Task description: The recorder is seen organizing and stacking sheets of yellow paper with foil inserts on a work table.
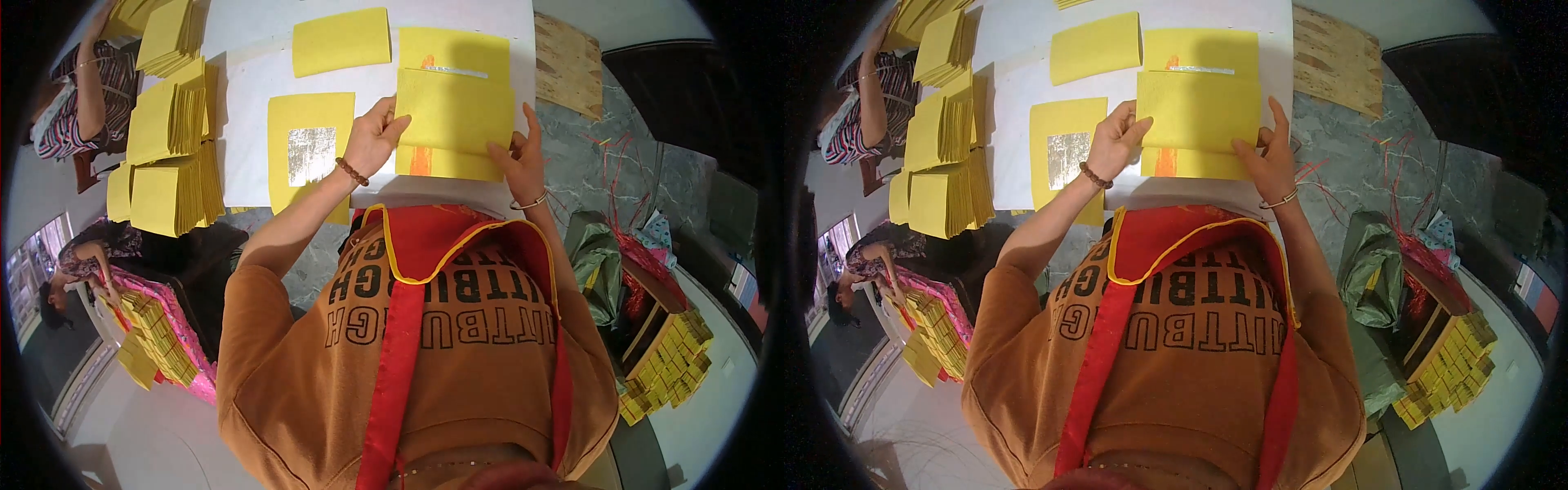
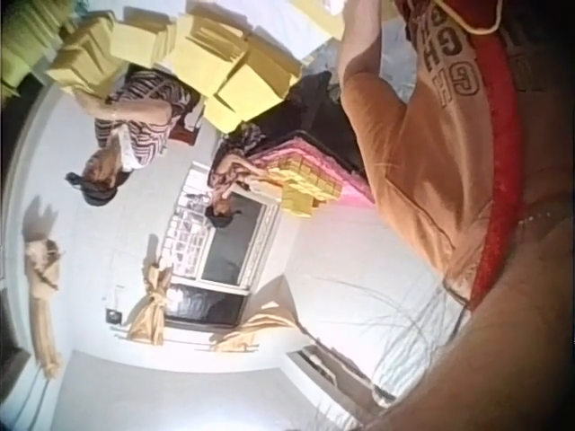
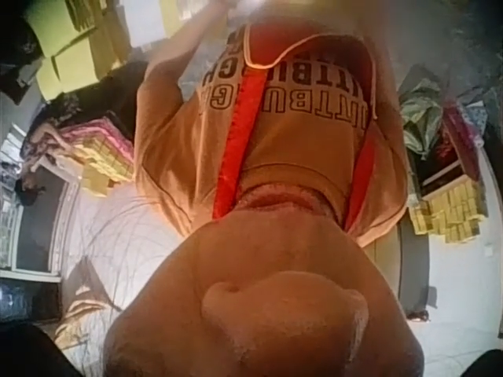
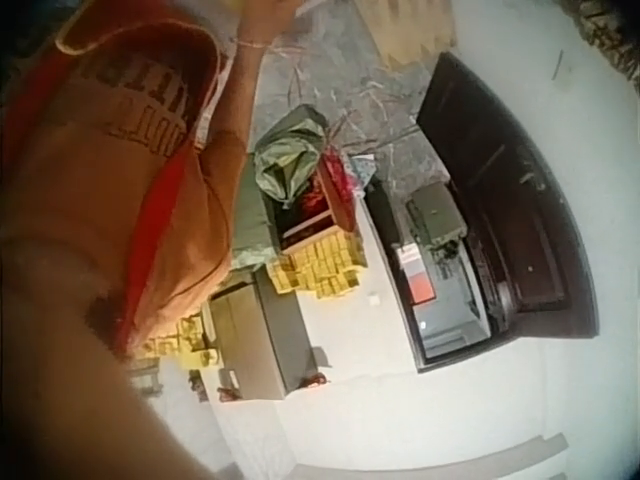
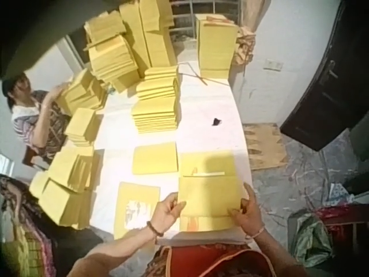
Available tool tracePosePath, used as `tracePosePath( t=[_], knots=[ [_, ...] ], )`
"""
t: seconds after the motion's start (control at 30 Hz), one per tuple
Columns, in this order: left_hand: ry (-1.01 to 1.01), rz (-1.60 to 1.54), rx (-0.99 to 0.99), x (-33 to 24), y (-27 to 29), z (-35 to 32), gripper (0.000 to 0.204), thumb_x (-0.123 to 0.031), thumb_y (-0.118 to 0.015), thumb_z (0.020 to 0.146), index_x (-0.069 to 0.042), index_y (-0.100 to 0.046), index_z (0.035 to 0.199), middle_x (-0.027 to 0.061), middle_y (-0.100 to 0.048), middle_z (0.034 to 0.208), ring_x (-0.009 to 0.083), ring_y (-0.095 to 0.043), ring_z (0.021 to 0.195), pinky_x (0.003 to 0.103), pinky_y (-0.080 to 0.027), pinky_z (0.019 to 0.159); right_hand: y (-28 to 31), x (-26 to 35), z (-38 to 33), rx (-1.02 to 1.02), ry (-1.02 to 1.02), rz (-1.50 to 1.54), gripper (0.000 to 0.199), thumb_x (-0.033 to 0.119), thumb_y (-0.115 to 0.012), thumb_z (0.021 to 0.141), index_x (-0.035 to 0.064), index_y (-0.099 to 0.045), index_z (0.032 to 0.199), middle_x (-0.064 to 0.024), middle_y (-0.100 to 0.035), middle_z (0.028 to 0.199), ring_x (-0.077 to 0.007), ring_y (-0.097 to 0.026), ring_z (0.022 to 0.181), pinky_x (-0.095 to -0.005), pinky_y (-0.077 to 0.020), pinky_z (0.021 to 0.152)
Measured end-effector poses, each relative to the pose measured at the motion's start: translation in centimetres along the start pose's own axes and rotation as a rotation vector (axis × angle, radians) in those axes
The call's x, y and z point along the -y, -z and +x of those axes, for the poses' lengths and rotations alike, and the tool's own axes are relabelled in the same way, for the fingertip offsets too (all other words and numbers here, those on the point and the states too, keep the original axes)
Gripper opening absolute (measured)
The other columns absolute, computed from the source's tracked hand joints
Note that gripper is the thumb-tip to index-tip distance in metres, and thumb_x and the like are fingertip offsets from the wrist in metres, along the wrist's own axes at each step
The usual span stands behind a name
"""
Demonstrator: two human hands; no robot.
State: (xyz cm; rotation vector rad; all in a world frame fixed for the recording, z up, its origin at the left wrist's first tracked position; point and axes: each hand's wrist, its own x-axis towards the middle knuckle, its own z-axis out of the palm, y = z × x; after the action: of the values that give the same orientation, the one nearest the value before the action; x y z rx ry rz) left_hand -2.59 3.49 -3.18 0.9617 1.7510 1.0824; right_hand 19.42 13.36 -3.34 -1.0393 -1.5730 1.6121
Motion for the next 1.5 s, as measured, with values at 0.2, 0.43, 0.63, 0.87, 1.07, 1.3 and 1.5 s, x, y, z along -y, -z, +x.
tracePosePath(
  t=[0.2,0.43,0.63,0.87,1.07,1.3,1.5],
  knots=[
    [-0.015,-0.025,-0.072,0.8,-0.5,0.8,0.04,-0.012,-0.054,0.085,-0.004,-0.042,0.123,0.0047,-0.05,0.055,0.011,-0.044,0.048,0.028,-0.037,0.046,0.7,-2.3,0.9,-0.026,-0.028,-0.217,0.045,0.013,-0.065,0.077,0.0073,-0.052,0.119,0.0018,-0.053,0.066,-0.0056,-0.044,0.056,-0.0204,-0.0385,0.053],
    [-0.038,-0.027,-0.138,0.9,-0.8,1.4,0.048,-0.011,-0.054,0.083,-0.006,-0.036,0.127,0.0036,-0.048,0.052,0.0118,-0.044,0.045,0.029,-0.037,0.044,0.1,-2.5,1.1,-0.106,-0.013,-0.226,0.043,0.013,-0.066,0.076,0.0085,-0.054,0.118,0.0017,-0.053,0.066,-0.0055,-0.043,0.055,-0.02,-0.038,0.052],
    [-0.058,0.009,-0.095,-0.3,0.0,1.2,0.041,-0.007,-0.053,0.082,-0.006,-0.043,0.122,0.0069,-0.058,0.068,0.0147,-0.052,0.058,0.031,-0.042,0.053,0.1,-2.0,1.3,-0.104,-0.064,-0.261,0.044,0.013,-0.066,0.075,0.0083,-0.055,0.117,0.0002,-0.055,0.067,-0.0059,-0.048,0.057,-0.0215,-0.0406,0.053],
    [-0.707,0.911,0.169,-2.2,-2.1,-1.1,0.057,-0.038,-0.054,0.082,-0.01,-0.04,0.13,0.009,-0.034,0.137,0.0274,-0.027,0.129,0.046,-0.023,0.103,-0.2,-2.0,1.1,-0.108,-0.058,-0.266,0.043,0.011,-0.065,0.076,0.0046,-0.054,0.118,-0.0041,-0.063,0.077,-0.0068,-0.054,0.062,-0.0209,-0.0443,0.058],
    [-0.678,1.011,0.198,-0.3,-2.7,-1.3,0.066,-0.049,-0.053,0.079,-0.014,-0.036,0.133,0.0077,-0.033,0.138,0.026,-0.025,0.13,0.045,-0.017,0.105,-0.4,-1.7,0.8,-0.137,0.066,-0.52,0.051,0.015,-0.068,0.074,0.0045,-0.049,0.12,-0.0115,-0.056,0.103,-0.0136,-0.054,0.089,-0.0263,-0.0447,0.072],
    [-0.662,0.988,0.251,-0.2,-2.7,-1.0,0.061,-0.045,-0.049,0.084,-0.016,-0.033,0.135,0.0063,-0.029,0.141,0.0251,-0.021,0.132,0.045,-0.015,0.106,-2.7,-3.1,-0.4,-0.255,-0.018,-0.094,0.079,0.015,-0.07,0.073,0.0035,-0.022,0.134,-0.016,-0.042,0.125,-0.0236,-0.045,0.111,-0.0341,-0.0412,0.088],
    [-0.641,0.96,0.246,0.1,-2.6,-0.9,0.053,-0.034,-0.048,0.088,-0.018,-0.032,0.136,0.0051,-0.029,0.142,0.0247,-0.022,0.132,0.044,-0.014,0.107,-0.9,-5.6,-0.6,-0.224,-0.065,0.242,0.051,0.007,-0.06,0.082,-0.0026,-0.038,0.127,-0.015,-0.049,0.122,-0.0213,-0.049,0.109,-0.0308,-0.0393,0.092]
  ],
)
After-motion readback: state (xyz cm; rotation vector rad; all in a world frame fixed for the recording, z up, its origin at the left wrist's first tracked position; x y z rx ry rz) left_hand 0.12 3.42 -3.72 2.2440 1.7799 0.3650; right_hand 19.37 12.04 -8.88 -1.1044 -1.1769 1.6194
